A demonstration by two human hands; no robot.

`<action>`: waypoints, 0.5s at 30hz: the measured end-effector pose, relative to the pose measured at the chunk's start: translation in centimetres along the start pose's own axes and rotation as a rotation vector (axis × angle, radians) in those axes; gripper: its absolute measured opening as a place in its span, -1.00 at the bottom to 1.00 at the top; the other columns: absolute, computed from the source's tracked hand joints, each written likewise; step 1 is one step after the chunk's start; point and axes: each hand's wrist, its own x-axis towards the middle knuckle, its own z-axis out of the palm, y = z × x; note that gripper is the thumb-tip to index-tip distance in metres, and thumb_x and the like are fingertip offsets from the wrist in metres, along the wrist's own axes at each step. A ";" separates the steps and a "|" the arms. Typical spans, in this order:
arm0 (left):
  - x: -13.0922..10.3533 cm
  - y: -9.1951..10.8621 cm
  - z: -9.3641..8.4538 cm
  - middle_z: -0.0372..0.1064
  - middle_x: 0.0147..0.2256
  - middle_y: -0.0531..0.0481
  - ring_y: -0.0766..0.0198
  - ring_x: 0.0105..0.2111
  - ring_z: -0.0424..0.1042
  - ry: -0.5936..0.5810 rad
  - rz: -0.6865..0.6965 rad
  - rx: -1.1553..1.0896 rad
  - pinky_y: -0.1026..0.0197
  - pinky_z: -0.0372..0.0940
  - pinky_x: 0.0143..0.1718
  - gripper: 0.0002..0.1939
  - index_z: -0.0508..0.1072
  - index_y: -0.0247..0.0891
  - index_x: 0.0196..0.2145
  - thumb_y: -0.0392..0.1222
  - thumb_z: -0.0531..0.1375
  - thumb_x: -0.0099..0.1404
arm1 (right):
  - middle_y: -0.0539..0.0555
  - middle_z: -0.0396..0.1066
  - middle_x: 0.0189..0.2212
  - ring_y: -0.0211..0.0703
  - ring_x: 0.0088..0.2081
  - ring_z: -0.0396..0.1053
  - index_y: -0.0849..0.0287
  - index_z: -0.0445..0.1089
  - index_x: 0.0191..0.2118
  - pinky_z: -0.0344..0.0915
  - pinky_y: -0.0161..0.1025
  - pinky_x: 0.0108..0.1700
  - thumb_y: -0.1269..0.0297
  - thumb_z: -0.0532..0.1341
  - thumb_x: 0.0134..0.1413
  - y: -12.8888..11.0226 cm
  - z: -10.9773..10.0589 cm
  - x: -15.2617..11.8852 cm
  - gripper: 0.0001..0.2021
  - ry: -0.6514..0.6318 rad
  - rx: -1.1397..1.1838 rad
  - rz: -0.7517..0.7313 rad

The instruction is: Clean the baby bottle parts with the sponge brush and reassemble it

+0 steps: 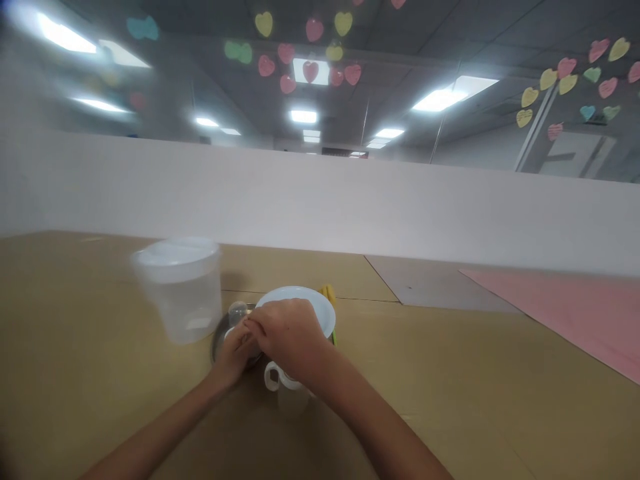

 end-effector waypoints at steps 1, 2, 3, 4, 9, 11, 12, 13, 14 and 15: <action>0.1 0.2 -0.1 0.38 -0.30 -0.04 0.19 -0.26 0.32 -0.009 0.005 -0.024 0.17 0.23 -0.23 -0.72 0.45 -0.23 -0.42 -0.08 0.02 0.26 | -0.04 0.30 -0.67 -0.37 -0.61 0.04 0.18 0.38 -0.55 -0.18 -0.29 -0.50 0.33 0.03 0.16 0.0 0.0 0.0 -0.69 -0.013 -0.030 0.015; 0.1 0.3 -0.2 0.37 -0.30 -0.04 0.20 -0.26 0.31 -0.020 0.012 -0.045 0.18 0.22 -0.22 -0.72 0.45 -0.23 -0.44 -0.08 0.02 0.26 | -0.04 0.29 -0.68 -0.37 -0.61 0.03 0.19 0.37 -0.57 -0.19 -0.29 -0.50 0.33 0.03 0.15 0.0 0.0 0.1 -0.69 -0.034 -0.061 0.031; 0.1 0.3 -0.2 0.37 -0.31 -0.03 0.20 -0.26 0.31 -0.031 0.016 -0.054 0.18 0.21 -0.21 -0.72 0.45 -0.24 -0.46 -0.08 0.03 0.25 | -0.04 0.28 -0.68 -0.37 -0.61 0.01 0.20 0.36 -0.58 -0.21 -0.28 -0.50 0.33 0.03 0.15 0.0 0.0 0.2 -0.68 -0.063 -0.092 0.046; 0.1 0.3 -0.2 0.37 -0.33 -0.03 0.20 -0.27 0.30 -0.036 0.016 -0.055 0.19 0.20 -0.20 -0.71 0.44 -0.24 -0.49 -0.07 0.04 0.25 | -0.04 0.27 -0.69 -0.37 -0.62 -0.01 0.20 0.35 -0.59 -0.22 -0.28 -0.51 0.33 0.04 0.15 0.0 -0.1 0.2 -0.68 -0.100 -0.122 0.060; 0.1 0.4 -0.2 0.34 -0.31 -0.04 0.19 -0.25 0.28 -0.062 -0.004 -0.079 0.20 0.17 -0.19 -0.68 0.45 -0.24 -0.51 -0.06 0.03 0.25 | 0.00 0.26 -0.69 -0.36 -0.63 0.00 0.22 0.34 -0.61 -0.24 -0.28 -0.51 0.28 0.01 0.16 0.1 0.3 0.4 -0.63 -0.276 -0.215 0.096; 0.1 0.6 -0.3 0.33 -0.30 -0.05 0.19 -0.24 0.28 -0.084 -0.015 -0.078 0.20 0.16 -0.18 -0.68 0.47 -0.24 -0.48 -0.06 0.02 0.26 | 0.03 0.28 -0.67 -0.35 -0.62 0.05 0.23 0.36 -0.59 -0.21 -0.28 -0.50 0.29 0.00 0.17 0.2 0.7 0.4 -0.64 -0.320 -0.232 0.102; 0.1 0.8 -0.3 0.33 -0.29 -0.05 0.18 -0.23 0.28 -0.095 -0.021 -0.073 0.19 0.16 -0.17 -0.68 0.48 -0.24 -0.46 -0.06 0.02 0.26 | 0.04 0.29 -0.66 -0.34 -0.61 0.08 0.23 0.37 -0.57 -0.19 -0.29 -0.50 0.30 0.01 0.17 0.3 1.0 0.4 -0.65 -0.345 -0.240 0.104; 0.0 0.9 -0.3 0.33 -0.29 -0.05 0.17 -0.22 0.28 -0.107 -0.026 -0.068 0.19 0.16 -0.17 -0.68 0.49 -0.23 -0.46 -0.06 0.02 0.26 | 0.05 0.30 -0.65 -0.33 -0.60 0.11 0.23 0.38 -0.56 -0.17 -0.30 -0.49 0.32 0.01 0.16 0.4 1.2 0.5 -0.66 -0.371 -0.247 0.108; 0.0 1.1 -0.3 0.33 -0.29 -0.05 0.17 -0.22 0.28 -0.118 -0.031 -0.064 0.19 0.16 -0.17 -0.68 0.49 -0.24 -0.46 -0.06 0.02 0.26 | 0.06 0.31 -0.64 -0.32 -0.59 0.14 0.22 0.39 -0.54 -0.15 -0.30 -0.49 0.33 0.02 0.16 0.4 1.5 0.6 -0.68 -0.396 -0.251 0.112; 0.0 1.2 -0.3 0.33 -0.29 -0.05 0.17 -0.22 0.28 -0.128 -0.035 -0.064 0.19 0.16 -0.17 -0.67 0.49 -0.24 -0.47 -0.06 0.02 0.26 | 0.06 0.32 -0.63 -0.31 -0.57 0.16 0.22 0.40 -0.53 -0.14 -0.31 -0.48 0.34 0.02 0.15 0.5 1.7 0.7 -0.69 -0.416 -0.251 0.119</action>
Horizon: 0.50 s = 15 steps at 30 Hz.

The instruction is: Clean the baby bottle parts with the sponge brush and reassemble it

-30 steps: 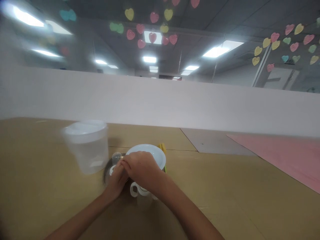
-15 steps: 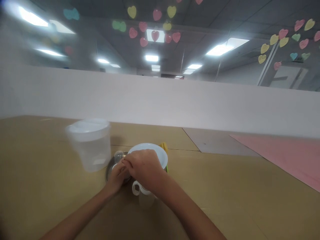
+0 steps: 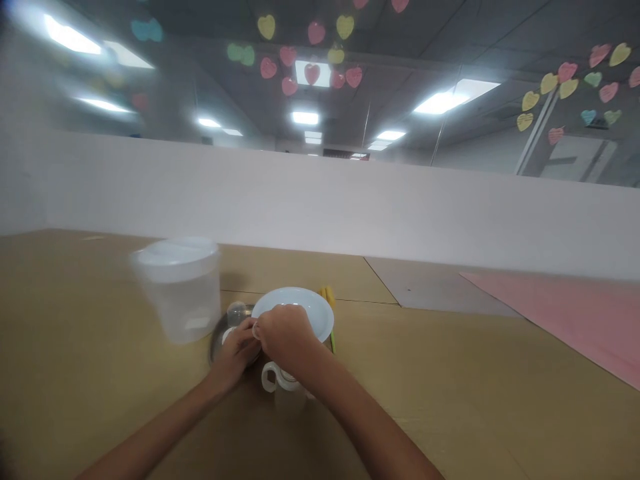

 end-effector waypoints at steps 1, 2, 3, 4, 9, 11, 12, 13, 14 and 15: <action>0.0 0.0 0.1 0.33 -0.30 -0.05 0.18 -0.23 0.29 -0.002 -0.002 -0.004 0.20 0.16 -0.17 -0.66 0.48 -0.24 -0.49 -0.06 0.02 0.26 | 0.06 0.33 -0.62 -0.30 -0.56 0.18 0.21 0.40 -0.52 -0.13 -0.31 -0.47 0.35 0.03 0.14 0.0 0.1 0.2 -0.71 -0.014 0.006 0.007; -0.1 0.0 0.1 0.33 -0.31 -0.04 0.19 -0.24 0.29 0.003 -0.004 -0.011 0.20 0.16 -0.17 -0.66 0.47 -0.25 -0.50 -0.06 0.01 0.26 | 0.06 0.34 -0.61 -0.29 -0.55 0.19 0.20 0.41 -0.51 -0.12 -0.31 -0.47 0.35 0.03 0.14 0.1 0.1 0.3 -0.71 -0.020 0.022 0.016; -0.1 0.0 0.2 0.33 -0.32 -0.04 0.19 -0.25 0.29 0.013 -0.007 -0.018 0.20 0.16 -0.18 -0.66 0.46 -0.25 -0.51 -0.06 0.01 0.26 | 0.06 0.35 -0.60 -0.29 -0.54 0.20 0.20 0.42 -0.49 -0.11 -0.32 -0.47 0.33 0.03 0.14 0.2 0.1 0.4 -0.72 -0.016 0.048 0.023; -0.1 -0.1 0.3 0.32 -0.33 -0.03 0.20 -0.25 0.29 0.026 -0.007 -0.026 0.21 0.16 -0.18 -0.67 0.46 -0.25 -0.51 -0.07 0.01 0.26 | 0.05 0.36 -0.59 -0.29 -0.52 0.21 0.19 0.43 -0.47 -0.10 -0.32 -0.46 0.31 0.04 0.15 0.2 0.0 0.4 -0.73 -0.003 0.082 0.027; -0.1 -0.4 0.6 0.34 -0.31 -0.04 0.21 -0.25 0.29 0.034 0.006 -0.076 0.22 0.17 -0.21 -0.70 0.45 -0.25 -0.46 -0.08 0.02 0.26 | 0.01 0.36 -0.55 -0.32 -0.48 0.22 0.17 0.45 -0.38 -0.10 -0.33 -0.44 0.23 0.07 0.14 0.4 -0.5 -0.1 -0.76 0.087 0.211 0.005; -0.1 -0.3 0.6 0.33 -0.32 -0.04 0.23 -0.28 0.29 0.045 -0.002 -0.088 0.23 0.18 -0.24 -0.69 0.44 -0.25 -0.50 -0.07 0.03 0.25 | 0.01 0.35 -0.54 -0.32 -0.48 0.22 0.18 0.45 -0.40 -0.12 -0.32 -0.45 0.24 0.07 0.14 0.4 -0.4 -0.1 -0.75 0.099 0.196 0.011; -0.1 -0.2 0.5 0.33 -0.33 -0.03 0.24 -0.30 0.29 0.052 -0.009 -0.095 0.24 0.18 -0.25 -0.68 0.44 -0.26 -0.52 -0.06 0.03 0.25 | 0.02 0.35 -0.53 -0.32 -0.48 0.22 0.19 0.45 -0.42 -0.13 -0.32 -0.45 0.25 0.07 0.14 0.4 -0.3 0.0 -0.75 0.100 0.180 0.014; -0.1 -0.1 0.5 0.32 -0.34 -0.03 0.24 -0.31 0.29 0.059 -0.018 -0.102 0.24 0.19 -0.26 -0.67 0.44 -0.26 -0.53 -0.05 0.03 0.24 | 0.02 0.35 -0.53 -0.31 -0.48 0.22 0.19 0.45 -0.43 -0.14 -0.31 -0.46 0.25 0.07 0.14 0.5 -0.1 0.1 -0.74 0.099 0.165 0.014; 0.0 -0.1 0.4 0.32 -0.33 -0.03 0.25 -0.32 0.29 0.063 -0.024 -0.108 0.24 0.19 -0.27 -0.66 0.44 -0.26 -0.53 -0.05 0.02 0.24 | 0.02 0.35 -0.52 -0.31 -0.48 0.22 0.18 0.45 -0.44 -0.15 -0.31 -0.47 0.26 0.07 0.14 0.5 0.2 0.3 -0.74 0.098 0.154 0.007; 0.0 -0.1 0.4 0.32 -0.33 -0.03 0.25 -0.32 0.29 0.064 -0.025 -0.111 0.25 0.19 -0.27 -0.66 0.45 -0.27 -0.53 -0.04 0.03 0.24 | 0.01 0.35 -0.52 -0.32 -0.48 0.21 0.17 0.45 -0.45 -0.15 -0.31 -0.47 0.26 0.07 0.14 0.5 0.5 0.5 -0.74 0.101 0.148 -0.003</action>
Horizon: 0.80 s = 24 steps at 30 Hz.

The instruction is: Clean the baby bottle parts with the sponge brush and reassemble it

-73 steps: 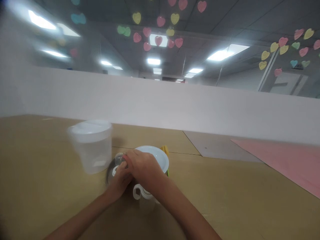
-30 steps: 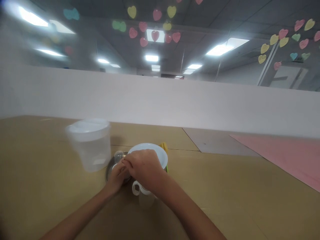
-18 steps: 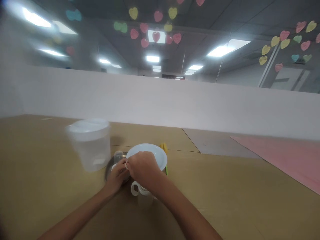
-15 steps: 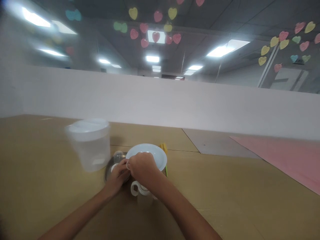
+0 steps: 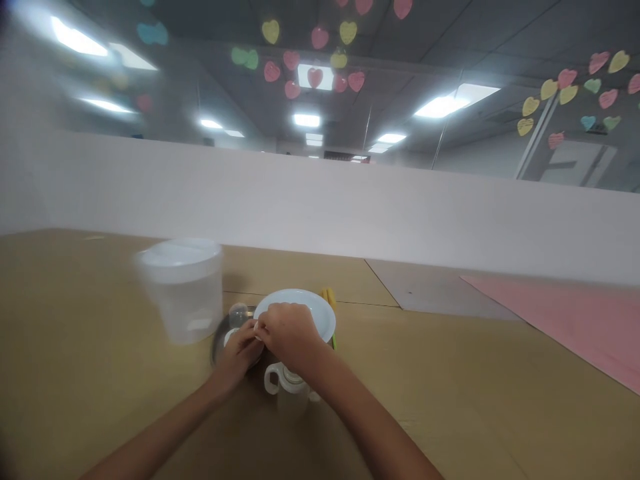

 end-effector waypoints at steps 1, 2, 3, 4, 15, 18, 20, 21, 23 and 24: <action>0.0 0.0 -0.1 0.32 -0.32 -0.03 0.25 -0.32 0.29 0.002 -0.001 -0.003 0.25 0.20 -0.28 -0.66 0.45 -0.27 -0.52 -0.04 0.03 0.23 | 0.00 0.35 -0.51 -0.32 -0.49 0.21 0.16 0.45 -0.46 -0.16 -0.31 -0.48 0.25 0.08 0.13 0.1 0.2 0.1 -0.74 0.010 0.000 -0.018; 0.1 -0.1 -0.1 0.33 -0.31 -0.03 0.25 -0.32 0.29 0.003 -0.004 -0.004 0.25 0.20 -0.28 -0.67 0.45 -0.26 -0.51 -0.04 0.03 0.23 | 0.00 0.34 -0.51 -0.33 -0.49 0.20 0.16 0.45 -0.47 -0.16 -0.32 -0.48 0.25 0.09 0.13 0.1 0.4 0.2 -0.75 0.032 0.003 -0.042; 0.1 -0.2 -0.1 0.33 -0.31 -0.03 0.24 -0.31 0.30 0.002 -0.010 -0.004 0.25 0.21 -0.29 -0.68 0.45 -0.26 -0.50 -0.04 0.03 0.23 | -0.01 0.33 -0.52 -0.35 -0.50 0.18 0.15 0.44 -0.49 -0.17 -0.32 -0.49 0.26 0.10 0.12 0.1 0.5 0.2 -0.75 0.070 0.005 -0.071; 0.2 -0.4 -0.1 0.34 -0.32 -0.03 0.24 -0.32 0.30 -0.001 -0.017 0.000 0.25 0.21 -0.30 -0.68 0.44 -0.27 -0.49 -0.04 0.03 0.23 | -0.02 0.32 -0.53 -0.36 -0.51 0.16 0.15 0.43 -0.51 -0.17 -0.31 -0.50 0.28 0.10 0.11 0.1 0.5 0.1 -0.75 0.124 0.006 -0.100; 0.6 -0.3 0.5 0.39 -0.32 -0.05 0.18 -0.28 0.32 -0.011 0.033 0.069 0.21 0.22 -0.26 -0.74 0.46 -0.26 -0.49 -0.10 0.06 0.22 | -0.05 0.22 -0.66 -0.39 -0.57 0.12 0.20 0.37 -0.64 -0.02 -0.37 -0.50 0.31 0.09 0.14 -1.4 -3.6 -2.2 -0.65 0.683 0.149 -0.181; 0.7 -0.2 0.4 0.37 -0.30 -0.05 0.19 -0.27 0.31 -0.022 0.062 0.078 0.20 0.20 -0.20 -0.71 0.47 -0.25 -0.51 -0.09 0.07 0.23 | -0.04 0.26 -0.64 -0.39 -0.57 0.16 0.20 0.41 -0.59 0.03 -0.39 -0.50 0.30 0.11 0.13 -0.9 -4.4 -2.5 -0.69 0.722 0.191 -0.167; 0.6 -0.1 0.4 0.35 -0.28 -0.05 0.20 -0.24 0.30 -0.048 0.053 0.081 0.20 0.18 -0.17 -0.71 0.50 -0.23 -0.46 -0.08 0.05 0.25 | -0.03 0.29 -0.63 -0.39 -0.57 0.18 0.20 0.42 -0.57 0.05 -0.40 -0.52 0.31 0.12 0.12 -0.4 -4.9 -2.6 -0.72 0.756 0.207 -0.155; 0.6 0.1 0.4 0.34 -0.27 -0.05 0.20 -0.23 0.30 -0.063 0.044 0.083 0.20 0.17 -0.17 -0.71 0.50 -0.22 -0.42 -0.07 0.05 0.26 | -0.02 0.30 -0.63 -0.39 -0.57 0.19 0.20 0.43 -0.56 0.06 -0.40 -0.53 0.31 0.13 0.11 -0.2 -5.1 -2.7 -0.73 0.779 0.216 -0.143; 0.5 0.4 0.4 0.32 -0.27 -0.05 0.21 -0.23 0.29 -0.075 0.027 0.085 0.21 0.17 -0.18 -0.70 0.51 -0.22 -0.39 -0.06 0.04 0.27 | -0.02 0.32 -0.63 -0.39 -0.58 0.20 0.20 0.44 -0.56 0.09 -0.40 -0.54 0.32 0.15 0.09 0.2 -5.5 -2.8 -0.75 0.814 0.235 -0.111; 0.5 0.5 0.4 0.31 -0.27 -0.05 0.21 -0.23 0.29 -0.073 0.018 0.086 0.21 0.17 -0.19 -0.69 0.51 -0.23 -0.41 -0.06 0.03 0.27 | -0.01 0.32 -0.63 -0.38 -0.58 0.20 0.19 0.44 -0.55 0.10 -0.40 -0.55 0.32 0.15 0.08 0.3 -5.8 -2.9 -0.76 0.826 0.247 -0.100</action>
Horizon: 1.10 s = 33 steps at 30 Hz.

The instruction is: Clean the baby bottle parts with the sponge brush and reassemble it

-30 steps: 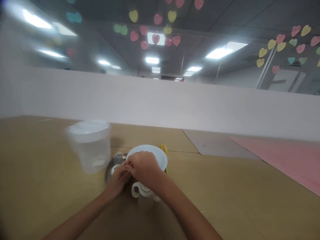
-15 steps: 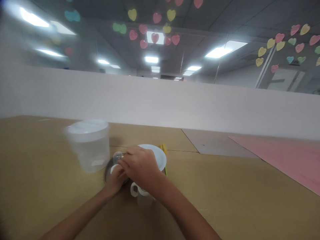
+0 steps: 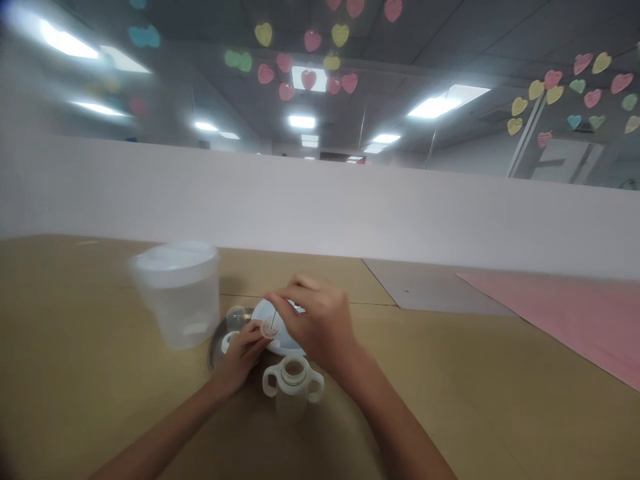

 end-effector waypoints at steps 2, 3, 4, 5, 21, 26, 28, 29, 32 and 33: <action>-0.1 0.1 0.0 0.29 -0.29 -0.05 0.22 -0.25 0.28 0.009 -0.020 0.008 0.21 0.18 -0.21 -0.68 0.50 -0.24 -0.43 -0.05 0.04 0.27 | -0.01 0.33 -0.63 -0.37 -0.59 0.22 0.18 0.44 -0.54 0.14 -0.39 -0.55 0.32 0.17 0.06 -0.2 -0.8 0.4 -0.79 0.029 0.020 0.028; -0.1 0.0 0.0 0.27 -0.29 -0.06 0.22 -0.26 0.29 0.010 -0.033 0.015 0.21 0.19 -0.21 -0.68 0.51 -0.24 -0.44 -0.05 0.04 0.26 | -0.02 0.33 -0.63 -0.36 -0.59 0.23 0.17 0.44 -0.54 0.16 -0.38 -0.55 0.32 0.18 0.05 -0.3 -1.3 0.5 -0.80 0.058 0.030 0.047; -0.2 -0.1 0.1 0.26 -0.28 -0.06 0.22 -0.27 0.29 0.010 -0.043 0.023 0.21 0.19 -0.21 -0.68 0.51 -0.24 -0.44 -0.04 0.05 0.26 | -0.02 0.34 -0.62 -0.35 -0.58 0.25 0.16 0.43 -0.54 0.19 -0.37 -0.53 0.31 0.19 0.03 -0.4 -2.0 0.7 -0.82 0.101 0.038 0.075; -0.2 -0.3 0.1 0.26 -0.27 -0.07 0.22 -0.26 0.29 0.007 -0.050 0.031 0.20 0.20 -0.21 -0.68 0.51 -0.23 -0.44 -0.04 0.05 0.26 | -0.01 0.35 -0.61 -0.33 -0.56 0.26 0.15 0.42 -0.54 0.22 -0.35 -0.51 0.30 0.20 0.02 -0.4 -2.6 0.8 -0.83 0.170 0.032 0.119; -0.2 -0.9 0.2 0.30 -0.26 -0.09 0.17 -0.22 0.28 -0.013 -0.018 0.089 0.13 0.20 -0.14 -0.69 0.53 -0.20 -0.41 -0.03 0.06 0.24 | 0.21 0.46 -0.37 -0.12 -0.28 0.40 0.29 0.45 -0.37 0.20 -0.30 -0.31 0.39 0.08 0.05 14.1 4.6 -3.0 -0.80 -0.649 -0.445 0.713; -0.2 -0.7 0.2 0.30 -0.27 -0.09 0.17 -0.23 0.29 -0.004 -0.031 0.076 0.15 0.21 -0.16 -0.66 0.52 -0.22 -0.47 0.00 0.06 0.24 | 0.40 0.39 -0.20 0.07 -0.12 0.34 0.37 0.42 -0.22 0.19 -0.18 -0.21 0.39 0.04 0.08 13.3 4.4 -3.2 -0.75 -0.781 -0.591 0.731; -0.2 -0.7 0.2 0.31 -0.28 -0.09 0.17 -0.24 0.29 -0.001 -0.029 0.065 0.15 0.22 -0.17 -0.68 0.52 -0.22 -0.46 -0.01 0.07 0.23 | 0.41 0.36 -0.15 0.09 -0.07 0.31 0.38 0.41 -0.17 0.19 -0.15 -0.16 0.38 0.08 0.06 12.3 4.1 -2.8 -0.74 -0.854 -0.581 0.707; -0.2 -0.6 0.2 0.32 -0.28 -0.08 0.17 -0.24 0.29 0.003 -0.026 0.062 0.15 0.22 -0.17 -0.69 0.53 -0.22 -0.46 -0.01 0.08 0.22 | 0.37 0.36 -0.12 0.07 -0.05 0.30 0.35 0.40 -0.14 0.18 -0.16 -0.13 0.36 0.12 0.03 11.6 3.9 -2.6 -0.72 -0.900 -0.534 0.671; -0.2 -0.5 0.1 0.33 -0.28 -0.07 0.17 -0.24 0.30 0.009 -0.012 0.062 0.15 0.22 -0.15 -0.70 0.54 -0.20 -0.42 -0.02 0.08 0.23 | 0.10 0.31 0.01 -0.13 0.01 0.25 0.10 0.30 0.03 0.14 -0.31 -0.02 0.17 0.20 -0.02 8.9 3.3 -1.9 -0.56 -1.067 -0.096 0.421; -0.2 -0.5 0.0 0.33 -0.28 -0.07 0.17 -0.23 0.29 0.006 -0.007 0.063 0.14 0.21 -0.14 -0.70 0.54 -0.20 -0.41 -0.02 0.07 0.23 | 0.05 0.29 0.03 -0.14 0.02 0.23 0.04 0.29 0.04 0.14 -0.31 -0.02 0.12 0.20 -0.02 8.0 3.2 -1.7 -0.55 -1.123 0.112 0.344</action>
